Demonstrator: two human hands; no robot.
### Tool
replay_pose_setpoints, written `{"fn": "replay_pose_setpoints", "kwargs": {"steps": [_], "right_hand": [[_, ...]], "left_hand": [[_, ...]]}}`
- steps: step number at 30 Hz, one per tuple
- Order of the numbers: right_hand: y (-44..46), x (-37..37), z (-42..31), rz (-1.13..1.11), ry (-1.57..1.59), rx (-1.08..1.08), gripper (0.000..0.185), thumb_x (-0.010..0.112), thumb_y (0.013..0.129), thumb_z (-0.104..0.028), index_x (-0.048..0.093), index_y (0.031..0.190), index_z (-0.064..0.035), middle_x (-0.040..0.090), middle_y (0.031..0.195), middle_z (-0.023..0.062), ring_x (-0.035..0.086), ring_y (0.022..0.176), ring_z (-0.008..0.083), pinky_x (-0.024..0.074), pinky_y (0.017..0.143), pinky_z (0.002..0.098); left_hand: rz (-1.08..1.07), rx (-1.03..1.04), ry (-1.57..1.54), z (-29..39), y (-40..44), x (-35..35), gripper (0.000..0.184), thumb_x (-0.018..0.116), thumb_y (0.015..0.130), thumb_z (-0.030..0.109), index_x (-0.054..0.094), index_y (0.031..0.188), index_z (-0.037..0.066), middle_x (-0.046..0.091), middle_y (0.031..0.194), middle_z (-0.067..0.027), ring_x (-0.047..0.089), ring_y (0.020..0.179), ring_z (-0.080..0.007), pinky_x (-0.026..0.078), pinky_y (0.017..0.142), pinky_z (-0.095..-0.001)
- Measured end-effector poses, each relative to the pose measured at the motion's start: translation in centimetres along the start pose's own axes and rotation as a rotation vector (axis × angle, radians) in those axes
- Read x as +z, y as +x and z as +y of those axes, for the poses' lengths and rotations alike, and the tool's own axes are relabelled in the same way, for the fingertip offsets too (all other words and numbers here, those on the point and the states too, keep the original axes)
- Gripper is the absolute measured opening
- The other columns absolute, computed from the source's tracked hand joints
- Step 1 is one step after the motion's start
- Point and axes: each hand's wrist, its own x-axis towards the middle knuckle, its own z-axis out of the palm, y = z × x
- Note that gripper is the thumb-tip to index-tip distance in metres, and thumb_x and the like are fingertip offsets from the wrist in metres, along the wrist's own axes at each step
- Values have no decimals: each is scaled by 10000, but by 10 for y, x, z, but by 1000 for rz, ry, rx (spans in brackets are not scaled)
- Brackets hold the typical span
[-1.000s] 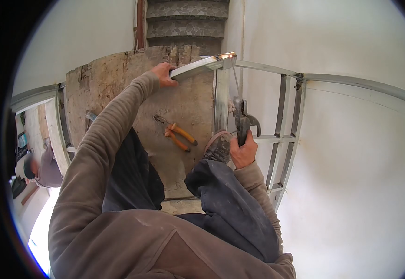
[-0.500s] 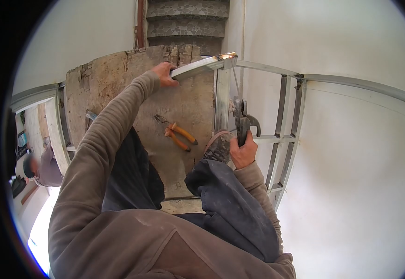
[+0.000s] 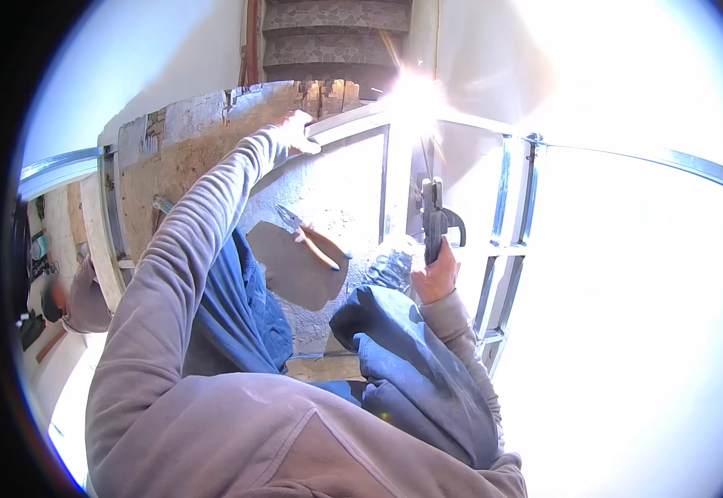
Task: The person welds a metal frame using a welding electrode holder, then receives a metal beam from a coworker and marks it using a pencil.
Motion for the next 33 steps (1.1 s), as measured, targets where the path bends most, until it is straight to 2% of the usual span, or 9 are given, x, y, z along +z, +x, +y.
{"fn": "replay_pose_setpoints", "kwargs": {"steps": [2, 7, 8, 9, 19, 22, 25, 28, 33], "right_hand": [[0, -2, -8, -1, 29, -14, 319, 615, 822, -58, 631, 1130, 21, 665, 790, 115, 583, 625, 147, 481, 617, 308], [4, 2, 0, 13, 15, -3, 331, 619, 830, -68, 635, 1152, 7, 689, 867, 124, 611, 693, 141, 494, 653, 310], [2, 3, 2, 23, 51, -8, 334, 618, 833, -72, 634, 1158, 4, 686, 864, 120, 611, 694, 143, 496, 657, 312], [2, 1, -3, 32, 87, -11, 337, 618, 837, -77, 632, 1164, 1, 683, 861, 117, 610, 696, 145, 499, 661, 315], [2, -3, -1, 55, 118, -49, 325, 612, 837, -92, 639, 1145, 6, 637, 770, 84, 560, 635, 125, 471, 613, 293], [5, -2, -6, 59, 109, -32, 323, 639, 808, -151, 598, 1060, 46, 644, 727, 208, 663, 644, 347, 500, 582, 398], [6, -1, -7, 47, 87, -6, 302, 631, 802, -148, 592, 1030, 46, 629, 688, 199, 649, 607, 339, 489, 563, 396], [5, -1, -3, 28, 104, 36, 339, 608, 826, -101, 635, 1144, 15, 616, 727, 60, 528, 613, 103, 453, 591, 273], [7, -1, -3, 8, 91, 37, 336, 606, 824, -92, 635, 1141, 15, 619, 728, 63, 525, 605, 104, 453, 586, 274]], "left_hand": [[25, -28, 39, -1, 1, 2, 769, 843, 654, 368, 574, 1302, 51, 623, 1238, -176, 607, 1125, -321, 480, 988, -388], [-68, 51, 21, -5, 13, 2, 672, 819, 622, 386, 660, 1161, 17, 698, 1027, -180, 674, 974, -302, 528, 863, -395], [-3, 267, -18, -17, 15, 2, 613, 798, 607, 374, 687, 1076, -4, 706, 938, -185, 691, 906, -295, 533, 803, -406], [12, 298, -10, -16, 13, 2, 598, 788, 609, 356, 681, 1058, -25, 701, 954, -195, 688, 916, -295, 530, 799, -417], [16, 227, -78, -6, 0, 0, 559, 761, 624, 325, 681, 1058, -18, 707, 921, -197, 692, 874, -309, 523, 802, -394], [17, 216, -75, -7, 2, 0, 553, 760, 623, 327, 684, 1052, -14, 706, 927, -201, 691, 877, -310, 522, 807, -389], [31, 214, -60, -5, 0, -1, 539, 758, 628, 321, 686, 1049, -9, 706, 936, -202, 692, 881, -306, 521, 811, -386], [21, 206, -74, 0, -4, -5, 532, 754, 635, 312, 685, 1055, -7, 706, 937, -200, 692, 880, -300, 521, 811, -381], [-4, 175, -64, -1, -1, -4, 542, 751, 642, 301, 692, 1097, 15, 713, 960, -187, 693, 898, -294, 524, 835, -370]]}}
